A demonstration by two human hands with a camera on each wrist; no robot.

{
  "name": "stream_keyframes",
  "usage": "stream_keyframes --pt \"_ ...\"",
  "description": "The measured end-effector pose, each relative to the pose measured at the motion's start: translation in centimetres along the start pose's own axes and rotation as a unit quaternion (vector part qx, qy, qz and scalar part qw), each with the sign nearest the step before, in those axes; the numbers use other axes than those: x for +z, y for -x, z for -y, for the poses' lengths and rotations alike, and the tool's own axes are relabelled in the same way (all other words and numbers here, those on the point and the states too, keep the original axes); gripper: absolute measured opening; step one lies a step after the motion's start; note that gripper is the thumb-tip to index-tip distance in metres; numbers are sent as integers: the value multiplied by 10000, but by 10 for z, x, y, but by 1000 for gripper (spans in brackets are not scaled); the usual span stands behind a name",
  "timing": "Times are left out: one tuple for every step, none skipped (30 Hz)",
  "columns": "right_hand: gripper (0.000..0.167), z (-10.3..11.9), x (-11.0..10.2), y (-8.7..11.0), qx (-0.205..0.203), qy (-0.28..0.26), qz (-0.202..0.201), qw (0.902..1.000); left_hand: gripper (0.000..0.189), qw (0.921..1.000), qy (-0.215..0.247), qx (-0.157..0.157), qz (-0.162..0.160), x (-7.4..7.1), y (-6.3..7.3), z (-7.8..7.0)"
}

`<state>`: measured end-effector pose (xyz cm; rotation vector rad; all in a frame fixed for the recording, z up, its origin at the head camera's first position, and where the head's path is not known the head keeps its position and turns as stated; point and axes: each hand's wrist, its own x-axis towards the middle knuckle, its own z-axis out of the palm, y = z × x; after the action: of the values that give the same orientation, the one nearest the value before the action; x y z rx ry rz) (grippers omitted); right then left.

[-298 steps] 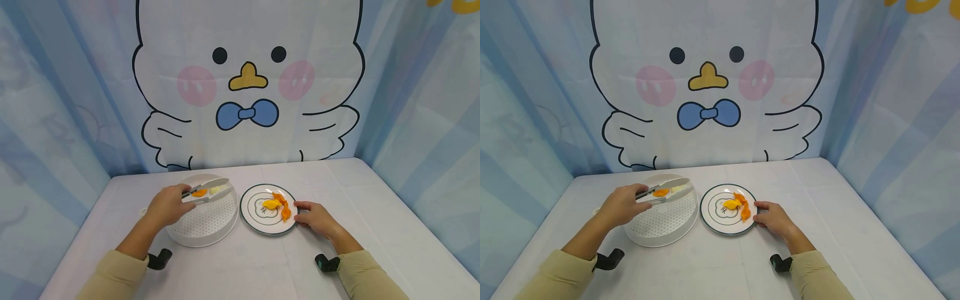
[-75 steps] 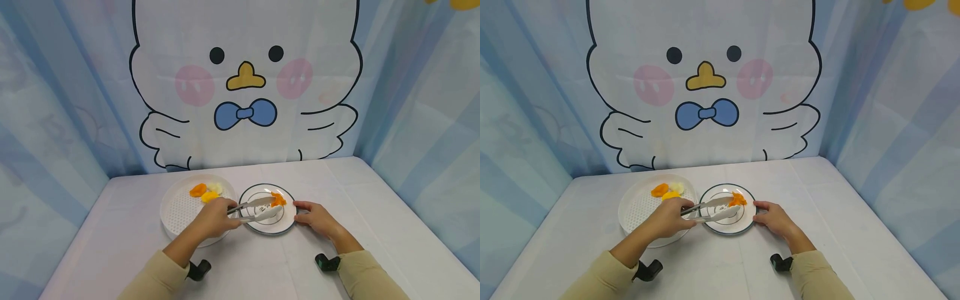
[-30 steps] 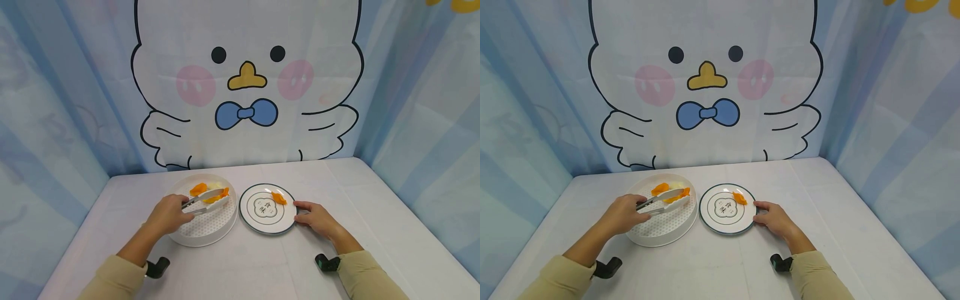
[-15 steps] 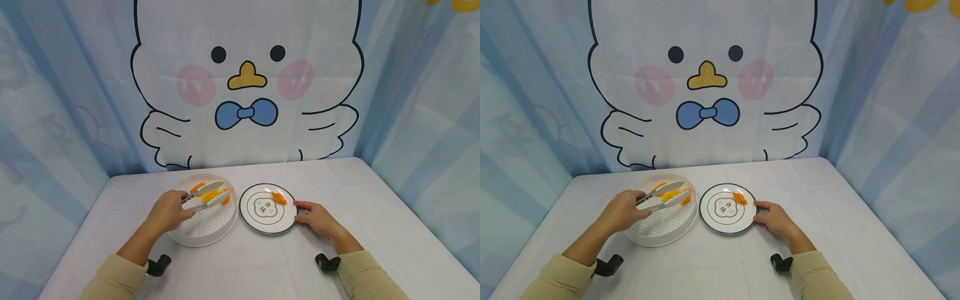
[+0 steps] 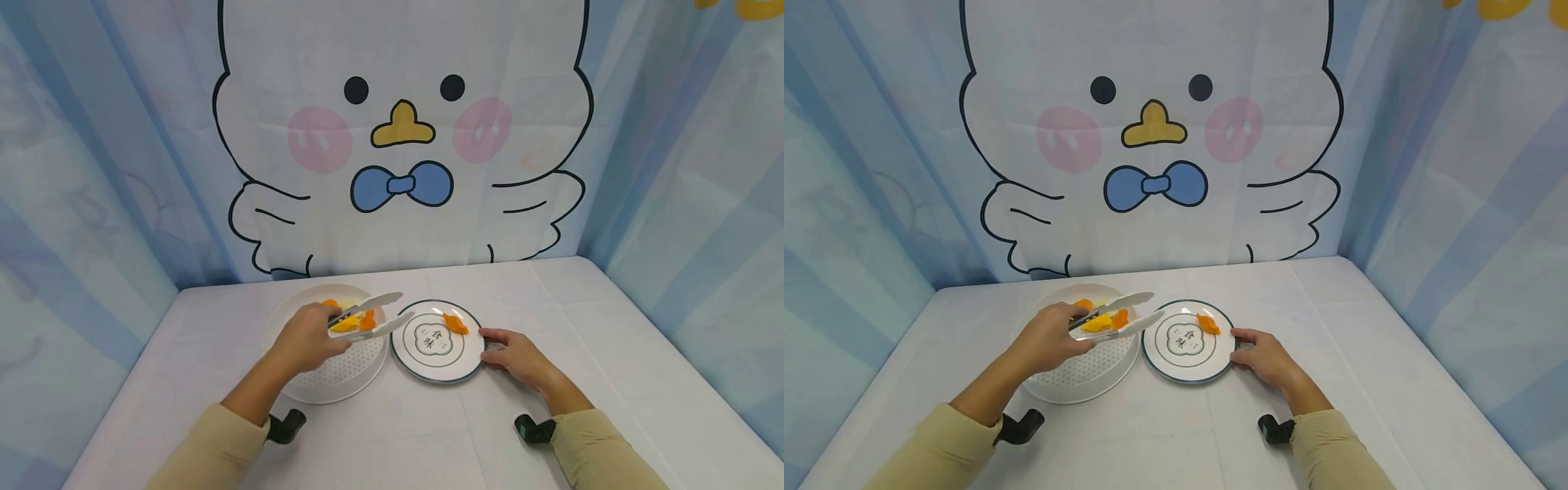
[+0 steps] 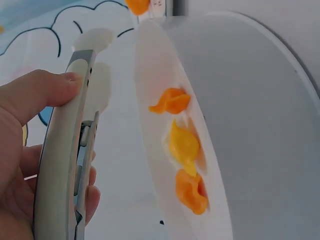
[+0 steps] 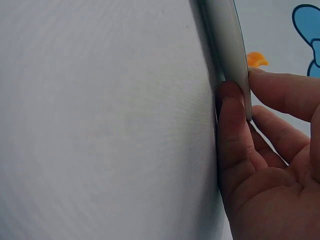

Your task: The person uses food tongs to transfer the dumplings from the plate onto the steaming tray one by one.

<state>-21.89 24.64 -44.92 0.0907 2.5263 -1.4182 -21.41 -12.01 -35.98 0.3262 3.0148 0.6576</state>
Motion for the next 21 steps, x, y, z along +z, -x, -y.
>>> stream_keyframes --pt "59 0 0 0 7 3 -9 10000 57 10000 20 69 -8 2 -2 -2" --pt "59 0 0 0 8 -4 -15 10000 56 9999 33 141 -13 4 -3 -5" --pt "59 0 0 0 -1 8 -12 10000 54 9997 45 225 -28 6 -5 -7" --pt "59 -1 0 0 5 -12 -19 10000 54 9996 57 288 -24 8 -6 -9" --pt "59 -1 0 -1 -9 -5 -15 10000 53 9994 70 351 -8 9 -8 -12" --pt "58 -1 0 -1 2 -35 -23 10000 52 9991 82 406 -1 11 -9 -14" --pt "59 -1 0 -1 -11 -29 -11 10000 52 9989 91 455 9 12 -11 -17" --pt "58 -1 0 0 -14 -41 -9 10000 52 9988 93 486 32 14 -12 -19" --pt "59 -1 0 0 -18 -29 -5 10000 51 9987 103 490 65 16 -13 -22" --pt "58 -1 0 0 -18 -30 -11 10000 52 9987 118 492 110 17 -15 -25" --pt "59 -1 0 0 -26 -13 -2 10000 51 9985 119 506 145 19 -16 -27" --pt "58 -1 0 0 -13 -21 -6 10000 52 9985 107 518 169 21 -18 -30" --pt "58 -1 0 0 -11 -16 -8 10000 52 9983 99 530 201 22 -20 -32" --pt "58 -1 0 0 2 -26 -16 10000 52 9982 85 543 232 24 -21 -35" --pt "58 -1 0 0 -9 -3 -7 10000 52 9981 73 551 261 26 -23 -37" --pt "58 0 -1 1 -17 9 -6 10000 52 9980 53 561 282 27 -25 -39" --pt "59 0 -1 1 -22 20 4 10000 52 9980 29 561 304 29 -26 -41" --pt "58 0 -1 1 -19 10 -5 10000 52 9979 5 553 331 30 -27 -43" --pt "58 1 -1 2 -33 27 -2 10000 52 9979 -11 546 359 31 -29 -44" --pt "59 1 -1 2 -46 36 -1 10000 52 9978 -30 538 390 32 -30 -46" --pt "59 1 -1 2 -60 47 5 10000 52 9977 -57 525 420 33 -32 -48"
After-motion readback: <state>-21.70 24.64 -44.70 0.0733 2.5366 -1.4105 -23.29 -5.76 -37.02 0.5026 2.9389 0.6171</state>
